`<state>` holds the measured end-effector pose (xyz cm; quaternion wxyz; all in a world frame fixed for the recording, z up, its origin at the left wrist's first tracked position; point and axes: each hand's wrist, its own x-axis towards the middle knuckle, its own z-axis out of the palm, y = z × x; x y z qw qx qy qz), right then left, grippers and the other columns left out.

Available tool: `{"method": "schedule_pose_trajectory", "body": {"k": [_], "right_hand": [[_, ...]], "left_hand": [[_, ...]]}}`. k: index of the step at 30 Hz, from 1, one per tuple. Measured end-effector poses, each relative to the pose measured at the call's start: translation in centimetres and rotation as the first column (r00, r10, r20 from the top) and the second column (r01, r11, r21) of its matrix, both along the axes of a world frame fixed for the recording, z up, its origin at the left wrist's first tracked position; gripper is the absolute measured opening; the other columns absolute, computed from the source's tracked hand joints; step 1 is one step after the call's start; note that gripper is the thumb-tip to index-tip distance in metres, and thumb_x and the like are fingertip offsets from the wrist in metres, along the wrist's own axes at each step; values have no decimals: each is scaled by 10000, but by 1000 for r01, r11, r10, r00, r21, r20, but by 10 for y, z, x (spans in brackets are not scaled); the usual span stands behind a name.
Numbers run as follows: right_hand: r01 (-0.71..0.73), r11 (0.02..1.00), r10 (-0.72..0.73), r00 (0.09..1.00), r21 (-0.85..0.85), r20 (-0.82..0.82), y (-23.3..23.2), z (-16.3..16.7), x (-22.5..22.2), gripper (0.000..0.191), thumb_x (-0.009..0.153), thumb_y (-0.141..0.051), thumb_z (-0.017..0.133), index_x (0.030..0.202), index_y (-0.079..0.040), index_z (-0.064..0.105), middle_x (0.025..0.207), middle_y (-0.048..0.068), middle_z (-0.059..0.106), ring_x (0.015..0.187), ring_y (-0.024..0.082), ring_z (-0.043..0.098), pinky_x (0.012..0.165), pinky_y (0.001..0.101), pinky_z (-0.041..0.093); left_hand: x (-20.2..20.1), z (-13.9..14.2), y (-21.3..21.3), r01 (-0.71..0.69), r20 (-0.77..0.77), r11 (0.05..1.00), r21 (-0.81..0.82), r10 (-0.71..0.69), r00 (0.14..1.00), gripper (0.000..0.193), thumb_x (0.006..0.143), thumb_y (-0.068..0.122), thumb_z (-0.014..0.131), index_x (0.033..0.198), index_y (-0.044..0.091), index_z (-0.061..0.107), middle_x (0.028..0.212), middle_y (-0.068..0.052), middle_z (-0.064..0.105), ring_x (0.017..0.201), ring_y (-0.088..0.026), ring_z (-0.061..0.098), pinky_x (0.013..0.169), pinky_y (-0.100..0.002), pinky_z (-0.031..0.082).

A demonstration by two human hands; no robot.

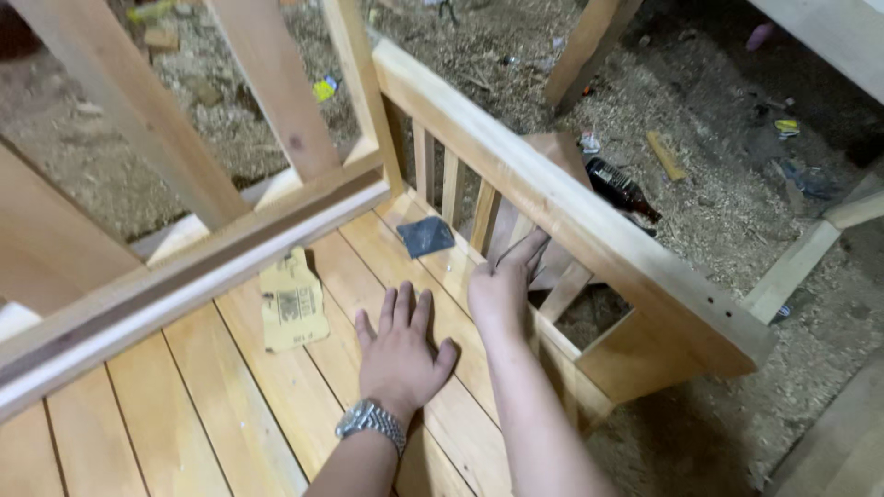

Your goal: The person sands the wooden railing and slats of a bench using a sheet of sandpaper, rubbing the rail and balusters by hand and occasionally steadying the bench with the other hand.

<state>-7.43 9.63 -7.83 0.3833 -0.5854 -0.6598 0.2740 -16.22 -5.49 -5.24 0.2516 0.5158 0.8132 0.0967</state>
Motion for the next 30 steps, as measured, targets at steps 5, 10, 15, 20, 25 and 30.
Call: {"method": "schedule_pose_trajectory", "body": {"k": [5, 10, 15, 20, 25, 30], "right_hand": [[13, 984, -69, 948, -179, -310, 9, -9, 5, 852, 787, 7, 460, 1569, 72, 125, 1611, 311, 270, 1524, 403, 277, 1243, 408, 219], [-25, 996, 27, 999, -85, 23, 5, -26, 10, 861, 928, -46, 527, 1541, 164, -39, 1627, 403, 26, 1546, 469, 45, 1241, 436, 73], [-17, 919, -109, 950, -395, -294, 11, -25, 10, 838, 842, -68, 495, 1569, 97, 113, 1642, 322, 228, 1543, 384, 276, 1266, 364, 210], [-34, 998, 30, 997, -55, -70, 11, -20, 10, 886, 861, 3, 536, 1552, 146, -1, 1611, 415, 96, 1523, 482, 98, 1221, 434, 102], [-3, 966, -37, 988, -259, -148, 19, -14, 9, 753, 892, -107, 537, 1540, 89, 208, 1606, 324, 320, 1535, 398, 316, 1264, 398, 246], [-7, 1000, 7, 1000, 13, 6, 10, -10, 4, 866, 880, -9, 563, 1528, 204, 29, 1549, 482, 96, 1466, 551, 92, 1188, 521, 88]], "left_hand": [[-1, 0, 0, -9, -3, 1000, 14, 9, 1000, 840, 826, 528, 521, 1547, 157, 303, 1649, -112, 194, 1529, -269, 115, 1190, -623, 25], [-1, 0, 1, 0, -8, 999, -32, 0, 1000, 839, 834, 535, 511, 1556, 169, 292, 1657, -102, 177, 1538, -256, 107, 1197, -628, 23], [-2, 1, 1, -3, -15, 1000, -15, 3, 1000, 836, 830, 533, 506, 1552, 171, 291, 1652, -100, 183, 1533, -262, 110, 1189, -630, 23], [-2, 0, 0, -1, -22, 1000, -20, 0, 1000, 834, 829, 534, 505, 1551, 169, 301, 1648, -105, 192, 1532, -261, 120, 1187, -634, 30], [-2, -1, 0, -3, -24, 1000, -13, 3, 1000, 829, 830, 543, 506, 1546, 173, 314, 1650, -102, 196, 1532, -266, 123, 1190, -631, 34], [-1, 0, 0, -2, -26, 1000, 10, 3, 1000, 825, 835, 536, 508, 1546, 166, 314, 1650, -108, 198, 1531, -266, 127, 1183, -633, 37]]}}
